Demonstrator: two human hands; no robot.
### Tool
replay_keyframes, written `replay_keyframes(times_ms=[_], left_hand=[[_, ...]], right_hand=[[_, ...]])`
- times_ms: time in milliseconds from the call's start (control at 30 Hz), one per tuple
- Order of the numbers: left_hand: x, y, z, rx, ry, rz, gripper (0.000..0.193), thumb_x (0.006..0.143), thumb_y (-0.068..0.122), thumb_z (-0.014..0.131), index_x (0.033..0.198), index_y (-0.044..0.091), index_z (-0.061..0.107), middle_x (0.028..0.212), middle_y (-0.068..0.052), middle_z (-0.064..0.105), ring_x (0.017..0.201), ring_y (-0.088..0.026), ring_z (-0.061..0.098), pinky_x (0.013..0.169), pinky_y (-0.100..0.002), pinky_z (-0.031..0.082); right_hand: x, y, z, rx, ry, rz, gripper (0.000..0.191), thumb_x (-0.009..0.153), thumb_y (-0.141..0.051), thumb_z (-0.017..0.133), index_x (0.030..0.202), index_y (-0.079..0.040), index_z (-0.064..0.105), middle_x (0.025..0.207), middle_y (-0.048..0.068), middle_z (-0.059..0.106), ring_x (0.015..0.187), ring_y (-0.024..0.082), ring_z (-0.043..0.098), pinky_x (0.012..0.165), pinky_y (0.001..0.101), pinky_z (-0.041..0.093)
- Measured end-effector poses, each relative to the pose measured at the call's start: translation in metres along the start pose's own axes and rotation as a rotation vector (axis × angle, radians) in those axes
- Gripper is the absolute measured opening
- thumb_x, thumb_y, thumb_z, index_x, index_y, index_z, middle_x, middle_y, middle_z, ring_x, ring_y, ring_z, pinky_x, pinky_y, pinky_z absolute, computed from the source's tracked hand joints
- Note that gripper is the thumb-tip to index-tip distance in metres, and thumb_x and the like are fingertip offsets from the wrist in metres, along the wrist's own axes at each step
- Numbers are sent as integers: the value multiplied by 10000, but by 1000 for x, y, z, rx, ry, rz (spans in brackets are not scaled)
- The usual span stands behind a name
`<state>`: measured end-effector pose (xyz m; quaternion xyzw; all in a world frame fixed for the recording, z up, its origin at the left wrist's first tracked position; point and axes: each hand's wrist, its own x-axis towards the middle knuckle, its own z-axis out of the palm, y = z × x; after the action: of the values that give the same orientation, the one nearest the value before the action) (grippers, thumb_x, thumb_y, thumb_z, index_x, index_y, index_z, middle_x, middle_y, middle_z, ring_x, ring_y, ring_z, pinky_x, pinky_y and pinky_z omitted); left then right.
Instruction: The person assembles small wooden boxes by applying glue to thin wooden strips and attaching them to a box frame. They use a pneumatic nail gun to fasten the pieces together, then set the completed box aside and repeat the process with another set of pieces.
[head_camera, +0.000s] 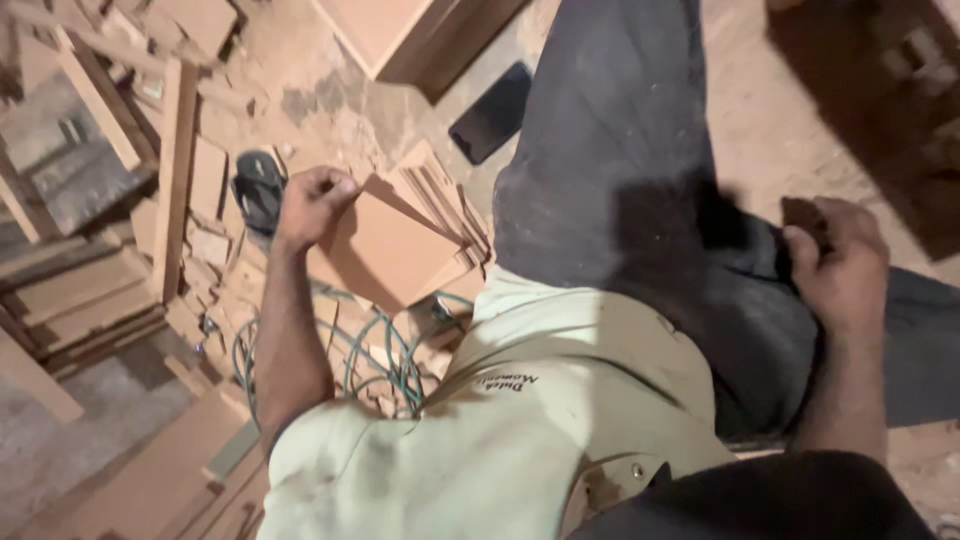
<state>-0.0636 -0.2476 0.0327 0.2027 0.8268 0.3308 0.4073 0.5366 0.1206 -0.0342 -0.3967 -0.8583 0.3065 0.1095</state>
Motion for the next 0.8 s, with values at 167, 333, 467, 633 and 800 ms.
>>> replay_keyframes(times_ms=[167, 333, 467, 633, 800], left_hand=[[-10, 125, 5, -123, 87, 295, 125, 1003, 131, 741, 990, 9, 717, 913, 6, 711, 814, -78, 620, 750, -244, 528], [11, 246, 137, -114, 101, 523, 72, 920, 89, 737, 972, 39, 742, 941, -26, 751, 877, -111, 695, 807, -273, 584], [10, 303, 245, -256, -208, 700, 103, 976, 69, 721, 1041, -9, 740, 1006, -55, 749, 941, -116, 691, 859, -274, 573], [12, 313, 304, -189, -592, 770, 183, 984, 68, 715, 1149, -10, 716, 1024, -58, 744, 950, -106, 693, 852, -269, 577], [8, 297, 382, -800, -647, 532, 233, 955, 56, 707, 1180, 15, 661, 1012, -37, 734, 892, -92, 677, 788, -264, 568]], right_hand=[[14, -87, -4, 655, -81, 284, 400, 920, -77, 724, 1311, -48, 640, 1150, 87, 714, 1050, 269, 689, 909, 411, 568], [29, -164, -3, 1054, -319, -59, 412, 870, -65, 715, 1261, -3, 600, 1235, 84, 647, 1141, 248, 627, 976, 407, 521], [12, -164, -34, 1165, -5, 49, 375, 932, -111, 672, 1278, 9, 594, 1243, 95, 643, 1145, 241, 621, 996, 391, 513], [-18, -150, -67, 1237, 442, 80, 350, 1009, -168, 618, 1300, 24, 587, 1253, 109, 639, 1151, 232, 613, 1021, 372, 504], [-37, -153, -73, 1210, 742, 101, 354, 1086, -225, 564, 1322, 38, 580, 1264, 123, 634, 1157, 223, 605, 1046, 352, 494]])
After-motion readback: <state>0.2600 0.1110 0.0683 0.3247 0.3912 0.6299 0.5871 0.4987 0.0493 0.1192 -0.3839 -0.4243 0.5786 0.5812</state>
